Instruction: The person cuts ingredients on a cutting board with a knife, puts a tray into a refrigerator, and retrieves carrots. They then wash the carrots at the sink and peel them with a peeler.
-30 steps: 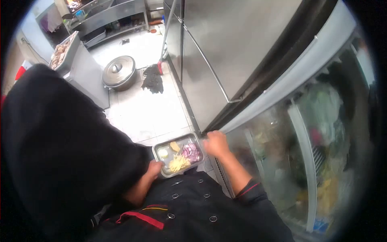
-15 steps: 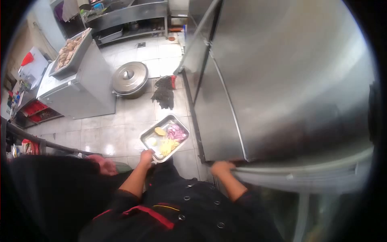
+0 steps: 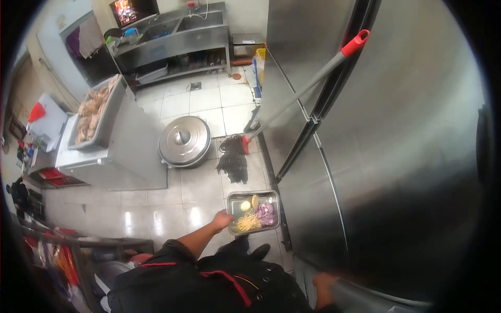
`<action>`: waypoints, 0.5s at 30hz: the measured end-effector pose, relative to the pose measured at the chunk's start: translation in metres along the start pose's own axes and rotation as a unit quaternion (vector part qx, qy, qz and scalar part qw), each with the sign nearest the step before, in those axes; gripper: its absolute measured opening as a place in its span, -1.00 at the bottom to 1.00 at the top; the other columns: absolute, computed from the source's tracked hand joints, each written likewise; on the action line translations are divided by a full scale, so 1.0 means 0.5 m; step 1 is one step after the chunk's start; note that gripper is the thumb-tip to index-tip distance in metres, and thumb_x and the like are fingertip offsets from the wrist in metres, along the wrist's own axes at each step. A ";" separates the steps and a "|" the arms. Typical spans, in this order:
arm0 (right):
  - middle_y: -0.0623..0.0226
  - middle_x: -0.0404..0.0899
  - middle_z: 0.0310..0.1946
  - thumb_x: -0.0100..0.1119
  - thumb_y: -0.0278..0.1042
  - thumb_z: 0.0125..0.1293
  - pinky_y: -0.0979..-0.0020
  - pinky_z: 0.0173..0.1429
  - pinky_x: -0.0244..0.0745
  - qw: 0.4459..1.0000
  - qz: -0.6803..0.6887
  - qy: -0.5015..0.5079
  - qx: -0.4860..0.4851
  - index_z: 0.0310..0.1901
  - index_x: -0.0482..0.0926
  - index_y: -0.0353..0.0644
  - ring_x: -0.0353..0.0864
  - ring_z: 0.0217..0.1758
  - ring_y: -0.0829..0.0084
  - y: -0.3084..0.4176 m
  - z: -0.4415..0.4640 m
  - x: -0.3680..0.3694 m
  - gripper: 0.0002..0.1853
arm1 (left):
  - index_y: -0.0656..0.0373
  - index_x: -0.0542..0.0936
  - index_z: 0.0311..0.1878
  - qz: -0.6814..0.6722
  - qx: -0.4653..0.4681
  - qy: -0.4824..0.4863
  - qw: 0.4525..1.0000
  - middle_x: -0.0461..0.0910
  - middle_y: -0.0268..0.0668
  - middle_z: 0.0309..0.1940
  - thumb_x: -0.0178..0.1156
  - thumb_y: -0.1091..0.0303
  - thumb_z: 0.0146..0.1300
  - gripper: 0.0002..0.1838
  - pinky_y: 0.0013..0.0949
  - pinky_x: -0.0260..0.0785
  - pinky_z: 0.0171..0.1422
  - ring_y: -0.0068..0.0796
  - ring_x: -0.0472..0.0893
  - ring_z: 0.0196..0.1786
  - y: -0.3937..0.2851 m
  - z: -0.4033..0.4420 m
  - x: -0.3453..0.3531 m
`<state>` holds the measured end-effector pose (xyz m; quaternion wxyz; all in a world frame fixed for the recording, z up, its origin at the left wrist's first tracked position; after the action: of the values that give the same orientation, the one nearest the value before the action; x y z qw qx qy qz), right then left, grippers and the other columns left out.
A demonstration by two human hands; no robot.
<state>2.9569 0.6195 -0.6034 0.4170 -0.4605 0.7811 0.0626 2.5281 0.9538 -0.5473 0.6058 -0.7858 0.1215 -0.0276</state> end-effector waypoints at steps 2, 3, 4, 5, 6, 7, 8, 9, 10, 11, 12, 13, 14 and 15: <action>0.32 0.29 0.34 -0.02 -0.11 0.23 -0.36 0.38 -0.24 0.999 0.008 -0.043 0.025 0.22 0.47 -0.06 0.12 0.45 0.06 -0.027 0.060 0.033 -0.48 | 0.40 0.55 -0.09 -0.001 0.013 0.003 1.000 0.60 -0.13 -0.25 0.17 0.44 0.00 -0.63 -0.32 0.41 -0.11 -0.34 0.55 -0.21 -0.032 -0.012 -0.005; 0.32 0.29 0.34 -0.02 -0.11 0.23 -0.36 0.38 -0.24 0.999 -0.002 -0.035 0.028 0.22 0.47 -0.06 0.12 0.45 0.06 -0.087 0.016 -0.026 -0.48 | 0.40 0.55 -0.08 0.051 -0.001 0.006 0.999 0.60 -0.14 -0.26 0.16 0.44 0.01 -0.63 -0.32 0.41 -0.11 -0.35 0.56 -0.22 -0.128 -0.038 -0.018; 0.25 0.31 0.32 0.00 -0.11 0.21 -0.33 0.37 -0.17 0.999 -0.039 -0.026 0.012 0.19 0.49 -0.07 0.16 0.43 0.06 -0.095 0.040 -0.012 -0.49 | 0.40 0.55 -0.08 0.114 0.009 0.002 0.993 0.61 -0.15 -0.28 0.16 0.44 0.01 -0.63 -0.33 0.41 -0.12 -0.36 0.56 -0.24 -0.167 -0.046 -0.029; 0.18 0.33 0.30 0.03 -0.11 0.18 -0.29 0.36 -0.10 0.997 -0.070 -0.014 -0.004 0.17 0.52 -0.07 0.21 0.40 0.06 -0.071 0.050 0.015 -0.49 | 0.40 0.55 -0.09 0.086 0.003 -0.007 0.996 0.61 -0.15 -0.29 0.16 0.42 0.01 -0.63 -0.32 0.41 -0.12 -0.34 0.57 -0.25 -0.175 -0.056 -0.040; 0.16 0.35 0.27 0.03 -0.12 0.18 -0.28 0.35 -0.07 0.997 -0.073 -0.004 -0.003 0.15 0.53 -0.08 0.24 0.38 0.06 -0.082 0.038 -0.002 -0.50 | 0.40 0.56 -0.09 0.053 -0.013 -0.012 0.998 0.61 -0.14 -0.30 0.16 0.40 0.02 -0.63 -0.30 0.42 -0.11 -0.33 0.57 -0.25 -0.184 -0.062 -0.045; 0.14 0.37 0.25 0.04 -0.13 0.17 -0.26 0.33 -0.04 0.998 -0.064 -0.014 0.007 0.13 0.54 -0.08 0.26 0.35 0.06 -0.091 0.035 -0.014 -0.51 | 0.39 0.57 -0.10 0.044 -0.022 0.018 0.999 0.61 -0.12 -0.28 0.17 0.35 0.02 -0.62 -0.29 0.42 -0.12 -0.32 0.58 -0.24 -0.180 -0.054 -0.044; 0.12 0.39 0.22 0.05 -0.14 0.16 -0.24 0.32 -0.01 0.998 -0.051 -0.028 0.018 0.12 0.55 -0.08 0.29 0.32 0.05 -0.100 0.039 -0.028 -0.52 | 0.38 0.58 -0.11 -0.012 -0.036 0.038 0.999 0.60 -0.10 -0.28 0.18 0.33 0.02 -0.62 -0.28 0.42 -0.12 -0.30 0.58 -0.23 -0.167 -0.047 -0.039; 0.10 0.41 0.19 0.05 -0.15 0.15 -0.23 0.31 0.03 0.997 -0.038 -0.054 0.031 0.10 0.56 -0.09 0.32 0.30 0.05 -0.106 0.027 -0.053 -0.53 | 0.38 0.58 -0.10 -0.002 -0.046 0.053 0.998 0.60 -0.10 -0.27 0.18 0.34 0.02 -0.62 -0.28 0.42 -0.12 -0.29 0.57 -0.22 -0.152 -0.025 -0.040; 0.08 0.44 0.16 0.06 -0.16 0.14 -0.21 0.30 0.06 0.995 -0.024 -0.088 0.048 0.08 0.57 -0.09 0.34 0.27 0.05 -0.110 0.002 -0.095 -0.54 | 0.38 0.57 -0.10 0.007 -0.057 0.069 0.996 0.60 -0.09 -0.26 0.19 0.34 0.02 -0.62 -0.27 0.42 -0.12 -0.28 0.57 -0.22 -0.153 -0.002 -0.044; 0.06 0.46 0.14 0.06 -0.17 0.14 -0.19 0.28 0.09 0.988 -0.004 -0.140 0.064 0.06 0.58 -0.10 0.37 0.24 0.05 -0.109 -0.029 -0.140 -0.55 | 0.37 0.58 -0.10 0.031 -0.076 0.082 0.993 0.60 -0.09 -0.25 0.18 0.34 0.02 -0.62 -0.27 0.42 -0.10 -0.28 0.57 -0.21 -0.148 0.027 -0.048; 0.04 0.48 0.11 0.07 -0.18 0.13 -0.18 0.27 0.12 0.975 0.023 -0.208 0.076 0.05 0.59 -0.10 0.40 0.22 0.05 -0.105 -0.075 -0.201 -0.56 | 0.36 0.58 -0.10 0.058 -0.095 0.095 0.989 0.60 -0.09 -0.25 0.18 0.34 0.03 -0.63 -0.27 0.42 -0.09 -0.27 0.56 -0.20 -0.163 0.062 -0.050; 0.02 0.50 0.08 0.08 -0.19 0.12 -0.16 0.26 0.16 0.958 0.049 -0.273 0.080 0.03 0.60 -0.10 0.42 0.19 0.04 -0.100 -0.133 -0.259 -0.57 | 0.34 0.59 -0.12 0.023 -0.045 0.114 0.992 0.60 -0.09 -0.26 0.19 0.31 0.03 -0.63 -0.28 0.42 -0.12 -0.28 0.55 -0.20 -0.215 0.104 -0.039; -0.01 0.52 0.05 0.08 -0.20 0.11 -0.14 0.24 0.19 0.940 0.082 -0.324 0.075 0.01 0.61 -0.11 0.45 0.16 0.04 -0.093 -0.194 -0.292 -0.58 | 0.33 0.60 -0.13 0.019 -0.070 0.135 0.988 0.60 -0.10 -0.28 0.20 0.27 0.03 -0.63 -0.29 0.40 -0.14 -0.30 0.54 -0.21 -0.325 0.077 -0.028; -0.01 0.52 0.05 0.08 -0.20 0.11 -0.14 0.24 0.19 0.942 0.088 -0.311 0.088 0.01 0.61 -0.11 0.45 0.16 0.04 -0.079 -0.216 -0.251 -0.58 | 0.33 0.59 -0.12 0.060 -0.084 0.166 0.981 0.59 -0.11 -0.28 0.21 0.26 0.03 -0.62 -0.28 0.39 -0.15 -0.31 0.53 -0.22 -0.327 0.103 -0.028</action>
<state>2.9516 0.6288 -0.4333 0.6706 -0.3095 0.6522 0.1704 2.5502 1.0443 -0.4026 0.5097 -0.8096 0.2691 -0.1113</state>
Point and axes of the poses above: each hand's wrist, its own z-axis towards the middle knuckle, its own x-axis out of the palm, y = z × x, the point moved 10 cm from there along z, towards the middle knuckle
